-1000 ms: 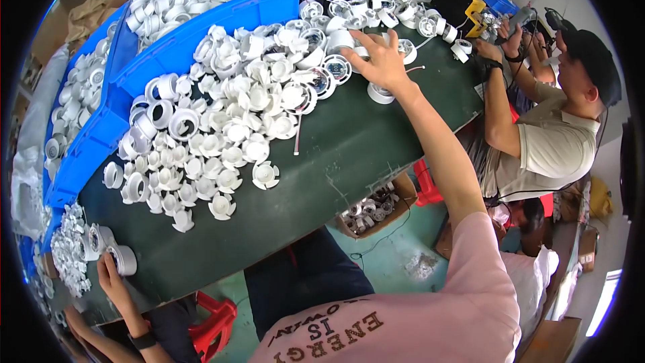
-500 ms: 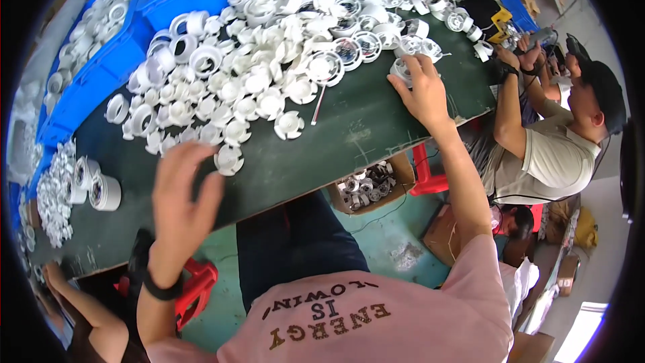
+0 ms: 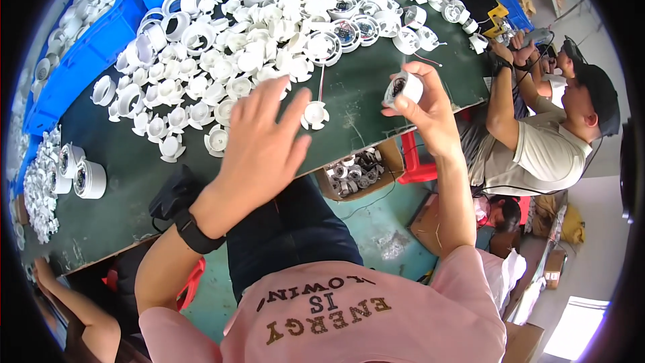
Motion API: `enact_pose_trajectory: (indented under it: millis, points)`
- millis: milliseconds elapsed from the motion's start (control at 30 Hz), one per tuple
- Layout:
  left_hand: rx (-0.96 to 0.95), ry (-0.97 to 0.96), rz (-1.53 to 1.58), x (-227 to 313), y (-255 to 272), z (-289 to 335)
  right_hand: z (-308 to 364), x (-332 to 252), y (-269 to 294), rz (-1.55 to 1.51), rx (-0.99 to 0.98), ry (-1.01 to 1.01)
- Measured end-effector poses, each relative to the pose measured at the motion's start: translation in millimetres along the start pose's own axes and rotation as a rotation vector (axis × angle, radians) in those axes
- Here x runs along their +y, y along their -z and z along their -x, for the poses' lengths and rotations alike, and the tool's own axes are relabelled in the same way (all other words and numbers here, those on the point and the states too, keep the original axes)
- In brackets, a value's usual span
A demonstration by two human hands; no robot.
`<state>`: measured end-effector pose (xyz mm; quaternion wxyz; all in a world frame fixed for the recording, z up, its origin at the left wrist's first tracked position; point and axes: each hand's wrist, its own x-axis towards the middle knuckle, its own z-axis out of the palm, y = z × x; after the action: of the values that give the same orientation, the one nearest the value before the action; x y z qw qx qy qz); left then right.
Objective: Assembling plastic housings and components for LED lights at a manufacturing workbench.
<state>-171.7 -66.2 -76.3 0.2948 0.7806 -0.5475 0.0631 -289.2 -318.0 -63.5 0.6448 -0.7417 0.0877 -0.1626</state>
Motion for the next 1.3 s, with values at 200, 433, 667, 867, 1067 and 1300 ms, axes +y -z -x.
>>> enact_pose_trajectory:
  millis: [200,433,667,867,1067,1300]
  points:
    - [-0.005,0.066,-0.155,-22.0,3.0,6.0,6.3,6.6,-37.9,-0.264,-0.008,0.004]
    - [0.199,-0.039,-0.218,-54.5,-6.3,-18.0,3.3,23.5,-86.3,-0.096,0.027,0.16]
    - [0.358,0.008,-0.246,-54.3,-4.5,-18.4,-2.4,26.9,-94.2,0.663,-0.065,0.427]
    - [0.078,0.352,0.05,-37.2,3.5,-1.7,-1.7,24.4,-96.5,0.65,-0.089,0.285]
    - [0.28,0.135,-0.055,-44.6,2.9,2.5,-9.9,26.4,-93.8,0.784,-0.116,0.297]
    - [0.113,0.183,0.255,-3.9,23.7,19.0,-5.6,14.9,-109.4,1.091,-0.15,0.431]
